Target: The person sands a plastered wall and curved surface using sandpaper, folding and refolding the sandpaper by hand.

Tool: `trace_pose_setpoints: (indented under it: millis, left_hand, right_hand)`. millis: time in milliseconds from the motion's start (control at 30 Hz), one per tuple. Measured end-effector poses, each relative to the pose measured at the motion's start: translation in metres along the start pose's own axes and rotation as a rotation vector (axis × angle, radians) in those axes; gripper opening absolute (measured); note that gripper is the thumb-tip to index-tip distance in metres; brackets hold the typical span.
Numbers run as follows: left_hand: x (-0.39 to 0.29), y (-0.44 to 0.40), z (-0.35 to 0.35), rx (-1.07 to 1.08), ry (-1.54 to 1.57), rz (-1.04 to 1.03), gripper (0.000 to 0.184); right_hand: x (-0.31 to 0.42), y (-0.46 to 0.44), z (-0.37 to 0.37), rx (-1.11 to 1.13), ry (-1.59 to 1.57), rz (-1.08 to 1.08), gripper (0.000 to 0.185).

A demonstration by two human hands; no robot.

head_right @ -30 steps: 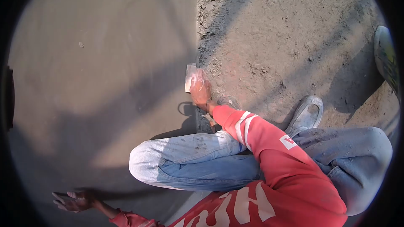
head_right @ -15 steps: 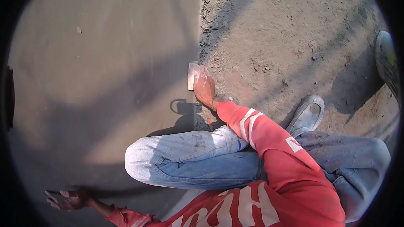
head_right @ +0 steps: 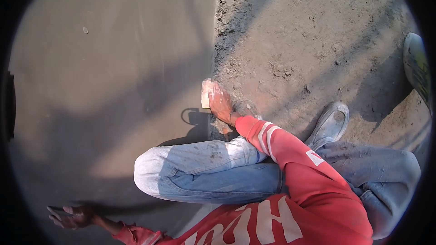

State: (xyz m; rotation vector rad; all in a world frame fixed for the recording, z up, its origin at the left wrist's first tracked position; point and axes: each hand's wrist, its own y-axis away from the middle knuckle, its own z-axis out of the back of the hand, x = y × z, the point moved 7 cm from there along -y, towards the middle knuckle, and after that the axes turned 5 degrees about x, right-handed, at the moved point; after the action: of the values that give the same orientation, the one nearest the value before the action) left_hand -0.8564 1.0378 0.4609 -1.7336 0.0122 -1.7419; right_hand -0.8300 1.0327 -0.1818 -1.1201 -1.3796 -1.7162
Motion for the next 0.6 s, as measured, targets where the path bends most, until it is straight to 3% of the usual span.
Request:
trace_pose_setpoints:
  millis: [33, 133, 267, 367, 400, 467, 533, 600]
  left_hand:
    - [0.001, -0.001, -0.001, 0.000, 0.000, -0.003, 0.062]
    - [0.002, 0.001, -0.001, 0.002, -0.001, -0.013, 0.062]
    - [-0.001, 0.007, 0.001, 0.017, -0.003, -0.020, 0.062]
    - [-0.004, 0.007, 0.000, 0.026, 0.009, -0.030, 0.062]
    - [-0.004, 0.006, 0.000, 0.020, 0.010, -0.017, 0.062]
    - [-0.004, 0.001, 0.000, 0.008, 0.013, 0.004, 0.061]
    - [-0.005, -0.005, 0.001, 0.007, 0.005, -0.023, 0.062]
    - [0.005, -0.004, -0.002, -0.024, 0.040, -0.036, 0.063]
  right_hand:
    - [0.003, 0.011, 0.005, 0.032, -0.085, 0.014, 0.047]
    - [0.031, -0.027, 0.060, -0.211, -0.129, 0.190, 0.047]
    - [0.071, -0.139, 0.168, -0.409, -0.159, 0.132, 0.039]
    - [0.081, -0.152, 0.156, -0.207, -0.152, 0.050, 0.040]
    - [0.074, -0.130, 0.129, -0.269, 0.016, 0.166, 0.039]
    - [0.052, -0.068, 0.072, -0.174, -0.127, -0.013, 0.044]
    - [0.022, 0.004, 0.010, -0.126, -0.045, 0.082, 0.053]
    - [0.020, 0.018, 0.016, -0.010, -0.102, 0.034, 0.056]
